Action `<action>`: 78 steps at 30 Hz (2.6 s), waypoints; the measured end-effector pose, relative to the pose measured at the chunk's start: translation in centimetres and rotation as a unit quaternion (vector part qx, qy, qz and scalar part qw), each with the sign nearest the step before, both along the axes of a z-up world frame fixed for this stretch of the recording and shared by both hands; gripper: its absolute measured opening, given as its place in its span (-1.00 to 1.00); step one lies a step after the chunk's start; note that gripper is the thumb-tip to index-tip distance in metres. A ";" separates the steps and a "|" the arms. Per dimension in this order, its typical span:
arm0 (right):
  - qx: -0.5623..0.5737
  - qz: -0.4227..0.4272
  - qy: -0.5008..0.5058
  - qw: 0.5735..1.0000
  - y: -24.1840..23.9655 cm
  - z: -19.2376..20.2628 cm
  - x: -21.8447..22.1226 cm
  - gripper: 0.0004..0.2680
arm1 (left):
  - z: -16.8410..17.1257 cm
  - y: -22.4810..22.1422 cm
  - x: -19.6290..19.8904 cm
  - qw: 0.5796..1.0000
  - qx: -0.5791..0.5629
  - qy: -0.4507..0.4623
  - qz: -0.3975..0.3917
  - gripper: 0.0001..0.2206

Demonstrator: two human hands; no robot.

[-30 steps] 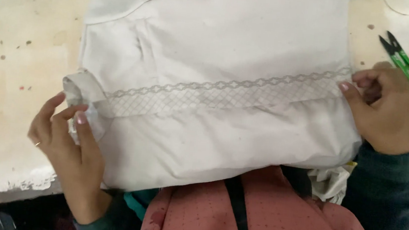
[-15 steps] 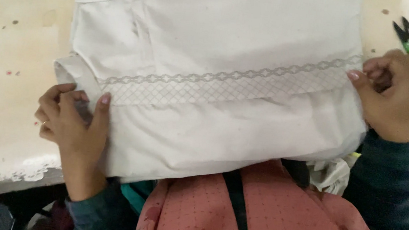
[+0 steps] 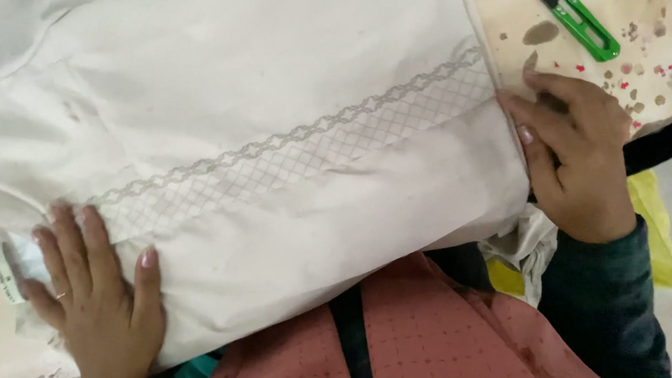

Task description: Trimming loose threads from a white garment using thread snips during quality control.

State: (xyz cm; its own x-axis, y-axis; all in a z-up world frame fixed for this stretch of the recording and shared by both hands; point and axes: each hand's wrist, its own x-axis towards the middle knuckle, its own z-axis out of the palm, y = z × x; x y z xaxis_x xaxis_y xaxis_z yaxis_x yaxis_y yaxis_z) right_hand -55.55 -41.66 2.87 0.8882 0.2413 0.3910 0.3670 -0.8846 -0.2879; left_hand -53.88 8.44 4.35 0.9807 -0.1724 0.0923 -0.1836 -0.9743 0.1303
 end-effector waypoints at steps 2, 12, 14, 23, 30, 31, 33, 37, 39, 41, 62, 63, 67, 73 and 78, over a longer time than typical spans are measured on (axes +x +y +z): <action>0.025 -0.042 0.000 0.999 0.4 0.6 -1.1 -0.78 | -0.6 0.3 0.1 1.000 0.007 -0.014 -0.012 -0.32; 0.003 -0.040 -0.021 0.999 -0.3 -0.3 -2.7 -0.78 | 0.8 -1.9 0.4 1.000 -0.010 0.013 0.026 -0.38; -0.022 -0.052 -0.026 0.998 -0.7 -0.3 -3.1 -0.78 | 0.8 -1.8 0.6 0.999 -0.003 0.025 0.023 -0.38; 0.081 -0.077 -0.044 0.993 0.4 -0.4 -2.1 -0.91 | -0.1 -1.1 0.7 1.000 -0.025 0.001 -0.014 -0.39; 0.114 -0.131 0.021 0.985 1.6 0.0 -1.0 -0.86 | 0.2 -1.2 0.6 1.000 -0.013 0.025 0.014 -0.38; 0.113 -0.130 0.021 0.985 1.4 0.1 -0.9 -0.86 | 0.2 -1.2 0.6 0.999 -0.013 0.025 0.015 -0.38; 0.132 -0.110 0.029 0.985 1.0 0.3 -1.0 -0.87 | 0.3 -1.3 0.6 1.000 -0.009 0.025 0.011 -0.39; 0.154 -0.105 0.033 0.982 0.9 0.5 -1.3 -0.88 | 0.4 -1.6 0.7 0.999 0.002 0.030 0.018 -0.38; 0.149 -0.114 0.036 0.982 1.2 0.4 -1.3 -0.87 | 0.1 -1.4 0.8 1.000 -0.023 0.014 0.000 -0.39; 0.145 -0.111 0.033 0.983 1.3 0.5 -1.1 -0.90 | 0.3 -1.2 0.7 1.000 -0.013 0.027 0.010 -0.39; 0.105 -0.117 0.046 0.986 1.8 0.6 -0.4 -0.92 | 0.4 -1.3 0.6 1.000 -0.011 0.025 0.014 -0.38; 0.102 -0.115 0.048 0.987 1.8 0.6 -0.4 -0.93 | 0.2 -1.1 0.6 1.000 -0.012 0.017 0.008 -0.39; 0.078 -0.085 0.034 0.993 2.2 1.2 0.6 -0.97 | 0.3 -1.5 0.5 0.999 -0.002 0.022 0.033 -0.36; -0.048 -0.087 0.009 0.995 3.5 1.3 1.3 -0.76 | 0.5 -1.5 0.5 0.999 0.008 0.020 0.045 -0.34; -0.050 -0.122 0.024 0.991 4.0 1.6 1.2 -0.77 | 0.1 -0.9 0.5 0.998 -0.001 0.031 0.060 -0.32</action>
